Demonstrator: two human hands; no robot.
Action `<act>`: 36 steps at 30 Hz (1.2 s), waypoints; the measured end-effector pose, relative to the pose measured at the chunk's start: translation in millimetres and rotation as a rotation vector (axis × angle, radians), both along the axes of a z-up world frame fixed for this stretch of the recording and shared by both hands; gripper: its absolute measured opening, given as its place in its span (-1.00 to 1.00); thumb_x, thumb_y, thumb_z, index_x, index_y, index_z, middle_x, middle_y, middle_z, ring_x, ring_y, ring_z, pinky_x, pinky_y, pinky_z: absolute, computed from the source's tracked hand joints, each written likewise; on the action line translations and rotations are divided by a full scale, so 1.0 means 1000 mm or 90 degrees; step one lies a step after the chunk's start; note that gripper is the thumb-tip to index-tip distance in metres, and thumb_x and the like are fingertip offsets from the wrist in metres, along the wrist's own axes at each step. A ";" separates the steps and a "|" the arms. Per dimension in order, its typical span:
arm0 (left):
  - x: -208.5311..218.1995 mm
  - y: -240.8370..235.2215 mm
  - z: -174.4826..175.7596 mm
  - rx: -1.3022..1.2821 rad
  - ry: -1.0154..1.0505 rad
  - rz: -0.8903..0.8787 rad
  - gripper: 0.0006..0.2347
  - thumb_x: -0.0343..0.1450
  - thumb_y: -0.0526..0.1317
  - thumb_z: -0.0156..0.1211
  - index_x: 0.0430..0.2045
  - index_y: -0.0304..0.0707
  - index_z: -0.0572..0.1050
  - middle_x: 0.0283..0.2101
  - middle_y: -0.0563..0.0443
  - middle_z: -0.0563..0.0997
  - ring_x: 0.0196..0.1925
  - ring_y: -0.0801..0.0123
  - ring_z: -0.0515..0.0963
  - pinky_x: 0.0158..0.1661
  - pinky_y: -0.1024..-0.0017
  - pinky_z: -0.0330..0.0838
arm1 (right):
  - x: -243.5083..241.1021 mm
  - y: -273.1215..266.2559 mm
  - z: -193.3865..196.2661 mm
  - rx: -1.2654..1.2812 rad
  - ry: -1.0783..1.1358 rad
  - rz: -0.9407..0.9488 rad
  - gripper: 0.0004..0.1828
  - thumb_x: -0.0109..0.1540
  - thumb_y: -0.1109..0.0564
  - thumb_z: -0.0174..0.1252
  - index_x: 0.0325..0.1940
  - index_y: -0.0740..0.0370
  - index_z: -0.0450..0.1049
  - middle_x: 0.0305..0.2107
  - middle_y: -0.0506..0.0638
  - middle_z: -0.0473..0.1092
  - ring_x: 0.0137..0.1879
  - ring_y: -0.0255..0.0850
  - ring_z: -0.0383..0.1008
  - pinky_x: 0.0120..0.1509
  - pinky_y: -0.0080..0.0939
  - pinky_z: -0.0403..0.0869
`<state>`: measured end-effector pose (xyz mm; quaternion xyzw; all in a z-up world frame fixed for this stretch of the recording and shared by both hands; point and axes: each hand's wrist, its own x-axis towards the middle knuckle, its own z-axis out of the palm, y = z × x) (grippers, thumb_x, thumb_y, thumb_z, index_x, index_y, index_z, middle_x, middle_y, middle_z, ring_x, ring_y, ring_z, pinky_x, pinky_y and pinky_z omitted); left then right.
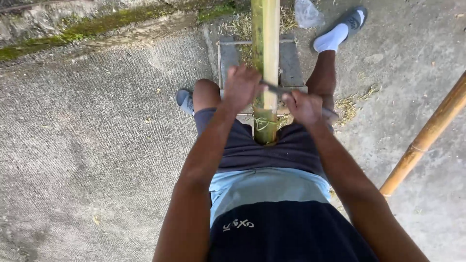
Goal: Scraping the outer green layer from a bamboo pole using a metal scraper tool.
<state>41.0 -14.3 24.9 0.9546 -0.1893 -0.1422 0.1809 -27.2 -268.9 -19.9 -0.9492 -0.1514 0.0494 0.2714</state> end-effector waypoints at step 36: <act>-0.045 -0.018 -0.002 0.005 -0.019 -0.003 -0.66 0.44 0.13 0.15 -0.31 -0.17 0.56 -0.24 0.02 0.58 -0.10 0.25 0.47 -0.03 0.20 0.27 | -0.024 -0.019 -0.007 0.029 0.091 0.016 -0.63 0.37 -0.17 0.11 -0.19 0.16 0.57 -0.56 0.13 0.48 -0.57 0.02 0.49 -0.40 0.08 0.46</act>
